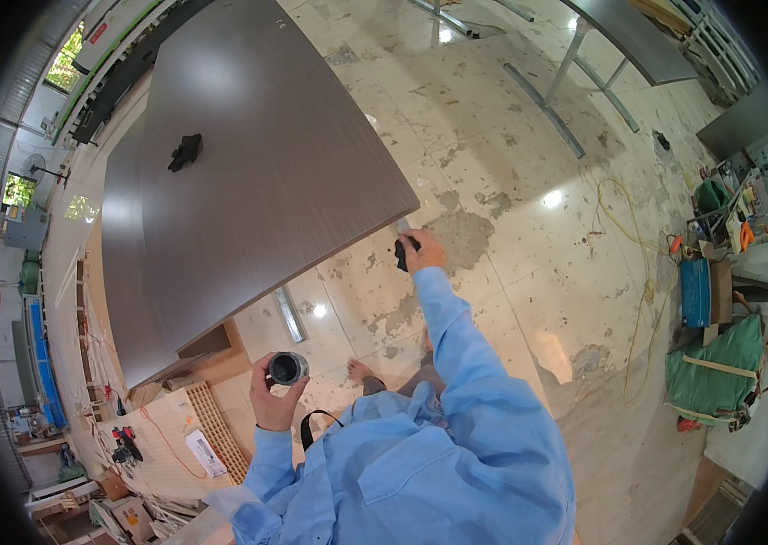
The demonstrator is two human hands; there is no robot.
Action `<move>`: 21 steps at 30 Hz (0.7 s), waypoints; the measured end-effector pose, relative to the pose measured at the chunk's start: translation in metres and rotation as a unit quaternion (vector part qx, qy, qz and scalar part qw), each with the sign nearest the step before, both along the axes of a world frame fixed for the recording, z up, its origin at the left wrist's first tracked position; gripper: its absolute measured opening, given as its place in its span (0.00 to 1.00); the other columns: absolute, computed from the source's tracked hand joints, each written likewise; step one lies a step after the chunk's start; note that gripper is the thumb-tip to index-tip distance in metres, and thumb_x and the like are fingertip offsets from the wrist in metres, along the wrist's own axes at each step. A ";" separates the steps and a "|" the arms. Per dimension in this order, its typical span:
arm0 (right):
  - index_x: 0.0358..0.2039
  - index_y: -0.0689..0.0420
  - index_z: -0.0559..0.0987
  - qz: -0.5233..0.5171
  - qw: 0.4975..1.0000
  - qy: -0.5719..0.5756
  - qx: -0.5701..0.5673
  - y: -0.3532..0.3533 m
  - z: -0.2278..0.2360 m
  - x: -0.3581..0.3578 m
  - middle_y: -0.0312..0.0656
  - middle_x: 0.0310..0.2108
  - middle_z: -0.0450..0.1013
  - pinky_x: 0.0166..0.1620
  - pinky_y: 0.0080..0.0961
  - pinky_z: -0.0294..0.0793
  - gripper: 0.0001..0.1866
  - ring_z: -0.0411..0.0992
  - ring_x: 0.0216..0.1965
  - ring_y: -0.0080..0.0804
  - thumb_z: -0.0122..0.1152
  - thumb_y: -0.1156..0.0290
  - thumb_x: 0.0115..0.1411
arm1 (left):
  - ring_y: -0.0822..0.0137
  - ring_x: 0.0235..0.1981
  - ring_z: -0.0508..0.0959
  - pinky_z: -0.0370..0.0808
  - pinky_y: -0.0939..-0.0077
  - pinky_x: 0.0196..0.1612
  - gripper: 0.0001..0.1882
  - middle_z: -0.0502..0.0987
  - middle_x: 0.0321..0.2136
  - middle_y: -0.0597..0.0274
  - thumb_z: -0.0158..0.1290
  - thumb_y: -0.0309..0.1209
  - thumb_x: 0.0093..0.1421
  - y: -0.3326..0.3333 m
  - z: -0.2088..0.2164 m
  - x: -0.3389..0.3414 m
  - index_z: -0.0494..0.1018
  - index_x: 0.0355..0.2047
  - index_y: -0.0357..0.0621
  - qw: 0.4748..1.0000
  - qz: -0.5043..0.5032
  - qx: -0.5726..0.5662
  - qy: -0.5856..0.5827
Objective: The person applies a dark sealant to the edges of a large flat panel using a small brush and a cloth. They repeatedly dip the brush into a can, wipe the panel edge, and later pour liquid from a plastic bottle into the can and stir the mixture.
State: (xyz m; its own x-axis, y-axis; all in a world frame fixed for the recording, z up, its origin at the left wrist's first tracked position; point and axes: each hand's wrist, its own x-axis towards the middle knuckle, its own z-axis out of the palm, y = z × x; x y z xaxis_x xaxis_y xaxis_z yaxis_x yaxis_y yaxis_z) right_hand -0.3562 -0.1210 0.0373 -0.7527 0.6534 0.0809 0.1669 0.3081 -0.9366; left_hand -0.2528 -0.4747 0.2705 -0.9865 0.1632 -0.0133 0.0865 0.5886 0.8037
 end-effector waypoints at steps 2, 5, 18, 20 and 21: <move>0.40 0.54 0.87 0.058 0.998 -0.026 -0.012 0.000 -0.002 0.000 0.45 0.40 0.82 0.50 0.35 0.78 0.07 0.81 0.44 0.47 0.69 0.68 0.64 | 0.64 0.48 0.82 0.80 0.69 0.50 0.33 0.80 0.48 0.58 0.75 0.27 0.50 -0.001 0.000 0.000 0.72 0.55 0.42 1.000 -0.004 -0.006 -0.010; 0.40 0.53 0.87 -0.043 0.999 0.013 0.005 0.006 -0.003 -0.001 0.44 0.40 0.82 0.50 0.35 0.78 0.07 0.80 0.44 0.47 0.69 0.67 0.64 | 0.63 0.46 0.83 0.80 0.70 0.46 0.32 0.80 0.48 0.58 0.75 0.26 0.49 -0.001 0.000 0.000 0.73 0.54 0.41 1.000 -0.006 0.002 0.003; 0.41 0.55 0.87 -0.037 0.999 0.024 -0.010 0.019 -0.005 0.000 0.46 0.41 0.83 0.48 0.34 0.79 0.07 0.81 0.42 0.46 0.69 0.71 0.63 | 0.63 0.46 0.83 0.80 0.70 0.46 0.32 0.80 0.48 0.57 0.75 0.27 0.49 0.005 0.004 0.001 0.73 0.54 0.41 1.000 -0.014 -0.007 0.005; 0.41 0.55 0.87 -0.012 1.000 -0.014 -0.024 0.020 -0.004 -0.001 0.46 0.41 0.83 0.49 0.33 0.79 0.07 0.81 0.42 0.45 0.69 0.71 0.63 | 0.63 0.46 0.83 0.80 0.70 0.46 0.33 0.80 0.48 0.57 0.75 0.27 0.49 0.004 0.004 0.002 0.73 0.54 0.41 1.000 -0.014 -0.008 0.002; 0.41 0.55 0.87 -0.025 0.999 0.016 -0.021 0.020 -0.004 -0.001 0.45 0.41 0.83 0.49 0.33 0.79 0.07 0.82 0.42 0.44 0.69 0.71 0.63 | 0.63 0.46 0.83 0.80 0.70 0.46 0.33 0.80 0.48 0.57 0.75 0.27 0.49 0.004 0.004 0.002 0.73 0.54 0.41 1.000 -0.012 -0.008 0.003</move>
